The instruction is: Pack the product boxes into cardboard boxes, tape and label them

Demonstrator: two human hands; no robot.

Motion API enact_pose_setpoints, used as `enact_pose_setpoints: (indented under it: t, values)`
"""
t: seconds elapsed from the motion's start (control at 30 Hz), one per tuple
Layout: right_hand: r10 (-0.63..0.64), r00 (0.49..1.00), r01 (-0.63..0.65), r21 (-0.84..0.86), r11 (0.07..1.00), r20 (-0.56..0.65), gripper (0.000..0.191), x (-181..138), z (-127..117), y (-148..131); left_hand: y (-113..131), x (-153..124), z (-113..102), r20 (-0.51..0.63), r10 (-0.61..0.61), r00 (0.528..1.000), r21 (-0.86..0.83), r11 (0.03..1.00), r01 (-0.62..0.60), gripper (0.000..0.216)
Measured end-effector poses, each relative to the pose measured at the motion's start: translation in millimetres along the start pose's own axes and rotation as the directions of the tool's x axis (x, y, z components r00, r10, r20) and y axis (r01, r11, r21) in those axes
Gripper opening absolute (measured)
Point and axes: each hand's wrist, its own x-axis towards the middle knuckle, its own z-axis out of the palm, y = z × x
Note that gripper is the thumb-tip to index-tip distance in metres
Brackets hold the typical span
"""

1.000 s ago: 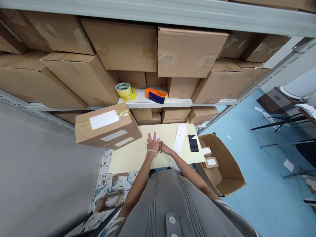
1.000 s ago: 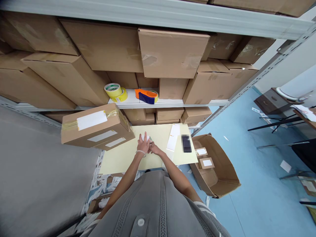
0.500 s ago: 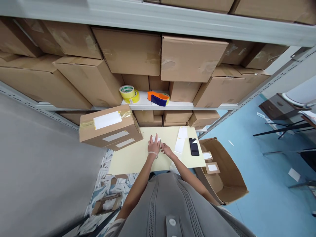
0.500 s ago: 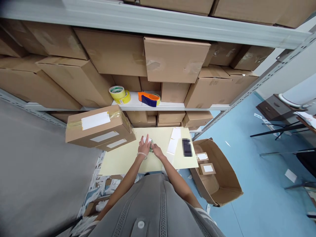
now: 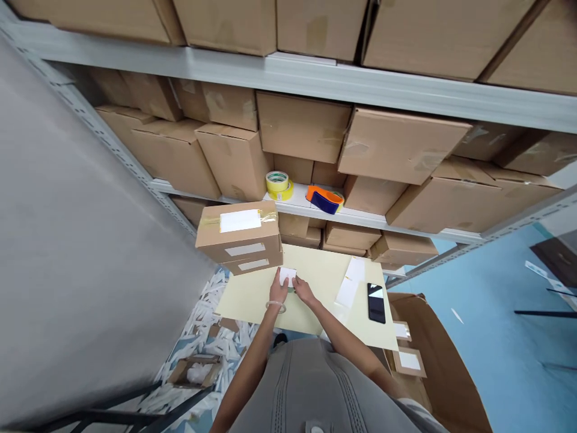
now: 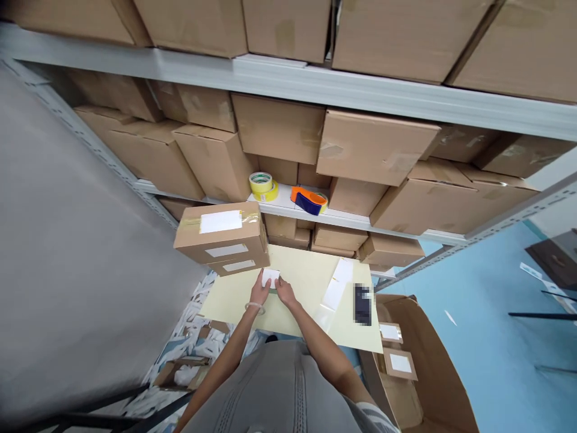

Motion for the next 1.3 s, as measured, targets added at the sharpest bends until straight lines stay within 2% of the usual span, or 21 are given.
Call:
enact_pose_setpoints:
  t: [0.13,0.2,0.33,0.47,0.57,0.67,0.77,0.83,0.9,0.97,1.03,1.1,1.13,1.2,1.3]
  values:
    - [-0.090,0.993,0.098,-0.110,0.989,0.078,0.046,14.4,32.1,-42.0,-15.6,0.1,-43.1,-0.163,-0.101,0.981,-0.020,0.995,0.099,0.059]
    - [-0.117,0.988,0.131,-0.161,0.978,0.096,0.047,21.2,43.1,-60.5,-25.1,-0.8,-61.0,-0.205,-0.127,0.970,-0.057,0.991,0.117,0.060]
    - [-0.152,0.984,0.170,-0.220,0.961,0.097,0.048,30.8,50.6,-78.7,-41.3,-2.2,-78.0,-0.154,-0.139,0.978,-0.135,0.984,0.119,0.072]
    - [-0.181,0.983,0.182,-0.135,0.974,0.019,0.051,33.5,50.0,-64.6,-46.6,0.5,-69.0,-0.045,-0.088,0.995,-0.195,0.978,0.078,0.076]
    - [-0.193,0.980,0.194,0.038,0.980,-0.040,0.060,33.5,51.6,-45.4,-43.5,2.8,-54.8,-0.047,-0.072,0.996,-0.232,0.971,0.060,0.080]
    - [-0.176,0.982,0.185,0.187,0.965,-0.067,0.075,32.3,53.2,-33.4,-41.7,2.2,-50.1,-0.047,-0.136,0.990,-0.232,0.965,0.121,0.089]
    - [-0.133,0.969,0.193,0.303,0.933,-0.209,0.083,23.2,44.0,-31.9,-45.7,-3.4,-69.5,-0.107,-0.163,0.981,-0.170,0.975,0.143,0.089]
    - [-0.132,0.931,0.256,0.349,0.902,-0.340,0.081,8.2,25.8,-34.6,-48.3,-12.1,-99.1,-0.210,-0.117,0.971,-0.102,0.990,0.097,0.082]
    - [-0.144,0.884,0.322,0.358,0.877,-0.444,0.079,-14.2,-2.2,-38.2,-45.8,-26.9,-139.9,-0.353,-0.082,0.932,-0.024,0.997,0.079,0.076]
    - [-0.130,0.826,0.367,0.348,0.863,-0.549,0.074,-40.6,-35.6,-40.8,-35.8,-48.8,-185.5,-0.472,0.044,0.880,0.096,0.995,0.002,0.076]
    - [-0.103,0.764,0.399,0.341,0.851,-0.637,0.069,-66.0,-67.7,-41.6,-19.2,-77.2,-227.0,-0.590,0.102,0.801,0.206,0.978,0.027,0.077]
    - [-0.092,0.717,0.426,0.330,0.842,-0.691,0.065,-86.3,-91.9,-40.8,-0.4,-109.8,-255.8,-0.714,0.098,0.693,0.259,0.957,0.131,0.073]
    - [-0.098,0.708,0.438,0.326,0.838,-0.700,0.064,-93.8,-99.8,-40.2,7.9,-126.7,-263.7,-0.760,0.104,0.641,0.270,0.948,0.166,0.072]
    - [-0.129,0.719,0.449,0.314,0.837,-0.683,0.063,-103.3,-106.1,-39.5,19.4,-159.8,-265.3,-0.828,0.106,0.551,0.265,0.940,0.217,0.070]
    - [-0.228,0.793,0.458,0.306,0.834,-0.565,0.065,-107.5,-94.8,-40.1,20.5,-206.2,-237.9,-0.885,0.059,0.461,0.199,0.944,0.262,0.069]
